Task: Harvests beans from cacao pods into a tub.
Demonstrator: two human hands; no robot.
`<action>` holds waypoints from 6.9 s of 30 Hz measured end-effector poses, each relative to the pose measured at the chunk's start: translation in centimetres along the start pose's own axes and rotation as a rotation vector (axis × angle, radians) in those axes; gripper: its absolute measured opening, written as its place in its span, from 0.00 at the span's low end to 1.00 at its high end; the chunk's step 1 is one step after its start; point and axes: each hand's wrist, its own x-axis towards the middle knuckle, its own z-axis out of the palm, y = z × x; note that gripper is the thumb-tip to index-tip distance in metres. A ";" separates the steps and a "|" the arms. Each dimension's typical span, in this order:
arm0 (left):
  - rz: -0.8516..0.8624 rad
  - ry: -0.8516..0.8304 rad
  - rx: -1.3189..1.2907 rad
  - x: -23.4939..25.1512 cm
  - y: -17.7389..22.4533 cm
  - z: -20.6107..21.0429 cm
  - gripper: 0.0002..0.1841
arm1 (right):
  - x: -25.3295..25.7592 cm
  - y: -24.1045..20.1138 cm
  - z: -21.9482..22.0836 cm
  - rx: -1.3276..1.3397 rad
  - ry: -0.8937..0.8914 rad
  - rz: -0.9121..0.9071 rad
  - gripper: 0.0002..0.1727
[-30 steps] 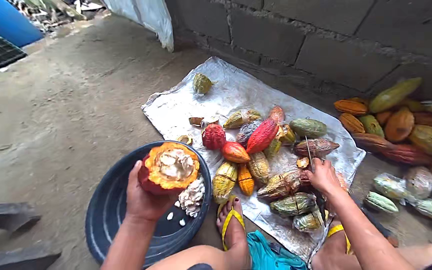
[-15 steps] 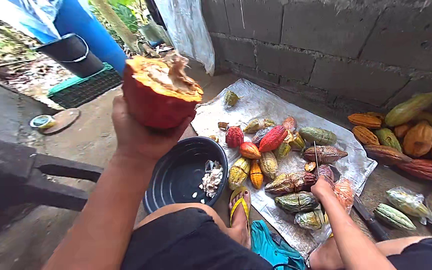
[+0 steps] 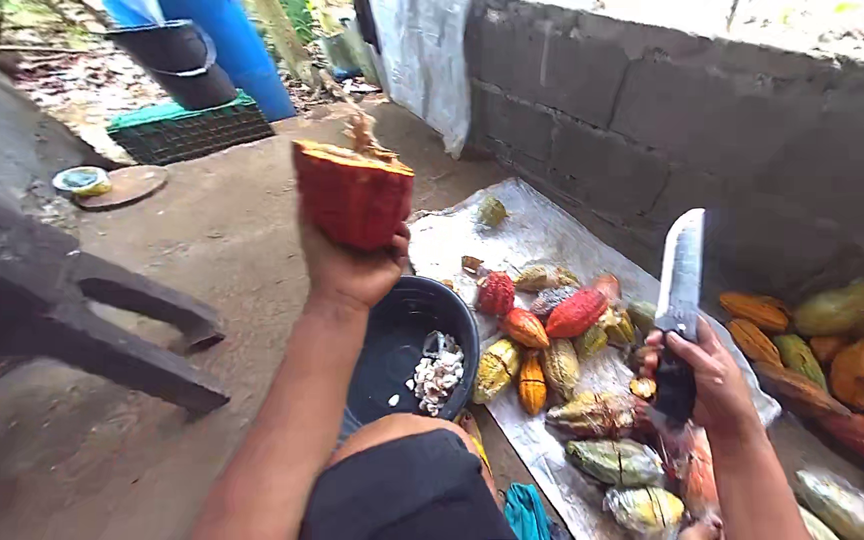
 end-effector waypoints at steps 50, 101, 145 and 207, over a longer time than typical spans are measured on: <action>-0.563 0.018 -0.118 -2.5 -13.0 -20.4 0.42 | 1.5 14.7 15.1 -1.019 -0.896 -0.389 0.17; -0.297 0.296 -0.288 -2.5 -13.7 -17.8 0.44 | -1.7 9.2 18.5 -0.423 -0.512 -0.778 0.11; -0.412 0.214 -0.334 -3.0 -14.3 -17.4 0.41 | 0.9 11.5 16.7 -0.729 -0.714 -0.578 0.18; -0.048 0.009 -0.337 -5.8 -17.8 -21.6 0.30 | -0.2 15.7 15.8 -0.662 -0.543 -0.051 0.15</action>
